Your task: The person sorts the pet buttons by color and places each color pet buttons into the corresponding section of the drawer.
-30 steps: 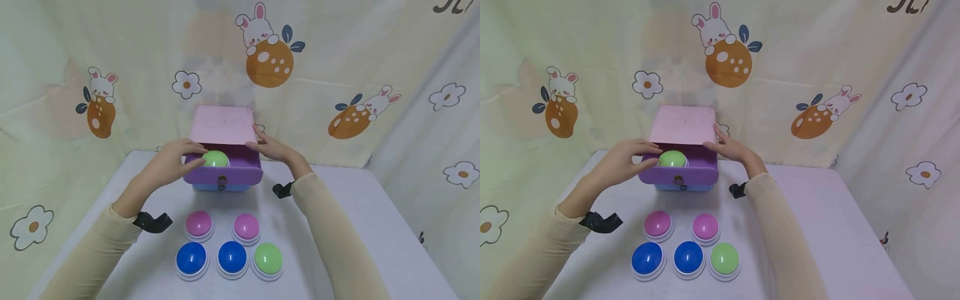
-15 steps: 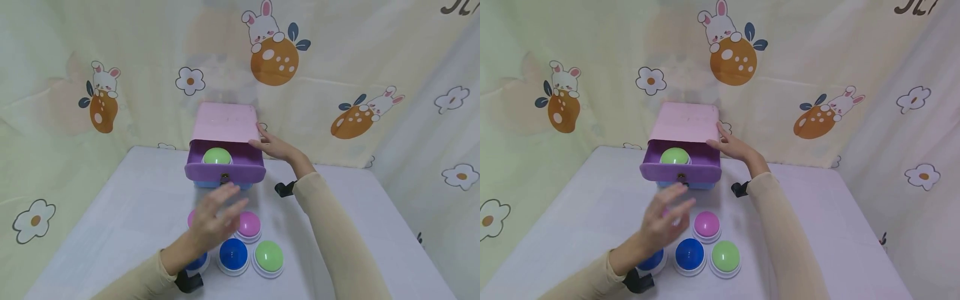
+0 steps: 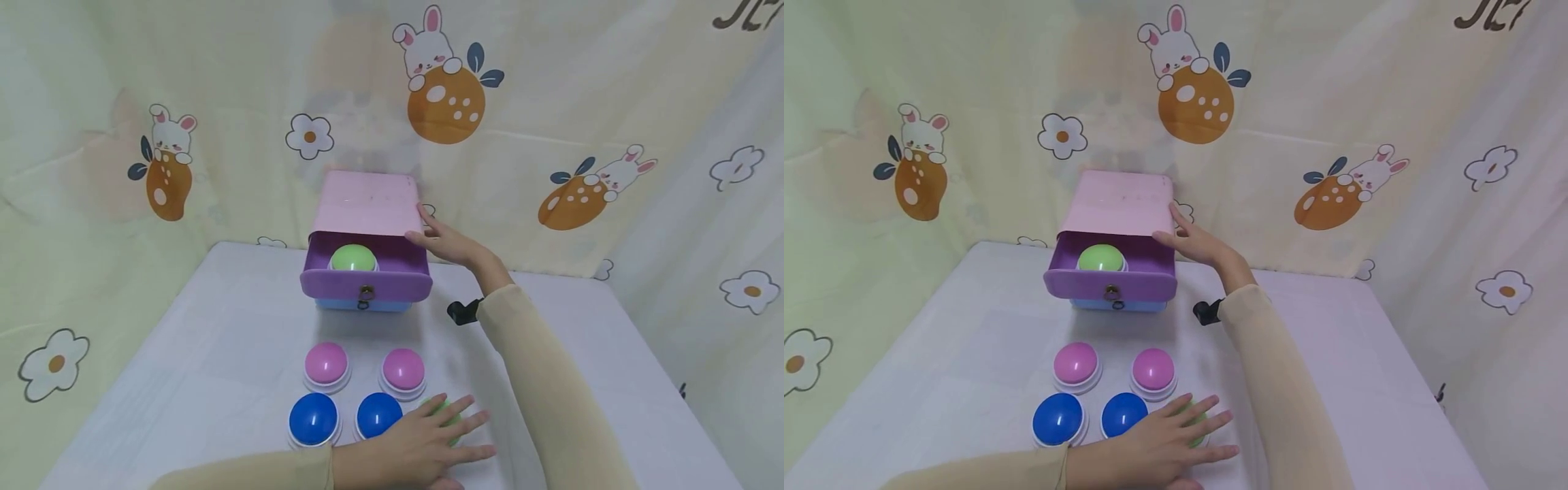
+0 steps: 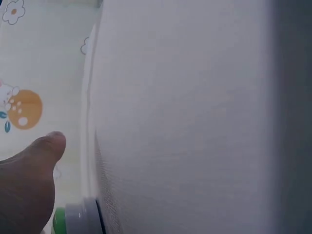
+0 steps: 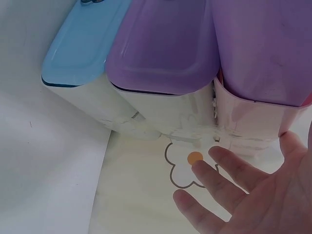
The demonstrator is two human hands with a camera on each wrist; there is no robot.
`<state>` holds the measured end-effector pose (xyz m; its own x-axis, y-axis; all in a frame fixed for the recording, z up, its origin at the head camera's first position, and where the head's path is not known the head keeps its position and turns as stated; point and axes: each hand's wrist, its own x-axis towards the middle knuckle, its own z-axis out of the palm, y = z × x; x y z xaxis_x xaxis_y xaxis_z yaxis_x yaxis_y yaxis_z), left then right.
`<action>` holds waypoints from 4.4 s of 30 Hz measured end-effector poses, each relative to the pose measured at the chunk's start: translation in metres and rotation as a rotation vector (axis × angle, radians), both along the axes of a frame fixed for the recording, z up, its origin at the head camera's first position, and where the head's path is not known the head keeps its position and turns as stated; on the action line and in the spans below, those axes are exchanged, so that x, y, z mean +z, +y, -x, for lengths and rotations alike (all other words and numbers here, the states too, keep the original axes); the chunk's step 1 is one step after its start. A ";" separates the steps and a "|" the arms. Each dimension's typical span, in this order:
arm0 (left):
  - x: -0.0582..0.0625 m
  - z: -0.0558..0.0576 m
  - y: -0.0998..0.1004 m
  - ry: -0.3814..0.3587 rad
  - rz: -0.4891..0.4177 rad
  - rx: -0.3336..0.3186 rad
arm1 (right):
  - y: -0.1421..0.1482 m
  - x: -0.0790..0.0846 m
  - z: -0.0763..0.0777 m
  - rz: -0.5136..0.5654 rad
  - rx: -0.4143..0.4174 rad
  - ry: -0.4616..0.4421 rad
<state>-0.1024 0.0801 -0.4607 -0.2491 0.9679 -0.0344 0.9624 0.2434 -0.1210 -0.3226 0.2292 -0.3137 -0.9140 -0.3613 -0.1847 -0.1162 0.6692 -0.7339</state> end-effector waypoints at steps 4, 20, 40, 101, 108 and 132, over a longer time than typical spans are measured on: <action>-0.002 0.004 0.004 -0.021 0.059 0.057 | 0.000 0.000 0.000 0.012 0.003 -0.006; 0.007 0.034 -0.002 -0.167 0.093 0.064 | 0.000 -0.002 0.001 0.001 -0.002 0.007; 0.035 0.037 -0.004 -0.206 0.024 0.001 | -0.001 -0.005 0.001 0.007 -0.004 0.008; 0.157 0.154 -0.066 -0.393 -1.035 0.476 | 0.003 -0.009 0.001 0.113 0.103 0.065; 0.169 0.166 -0.073 -0.459 -0.835 0.518 | 0.004 -0.008 0.003 0.092 0.102 0.061; 0.194 0.188 -0.068 -0.118 -0.027 0.090 | 0.005 -0.006 0.006 -0.019 0.053 0.011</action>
<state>-0.2907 0.0124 -0.2666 -0.3307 0.9427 -0.0434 0.9436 0.3310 -0.0002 -0.3283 0.2345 -0.3198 -0.8957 -0.4057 -0.1820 -0.1598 0.6757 -0.7197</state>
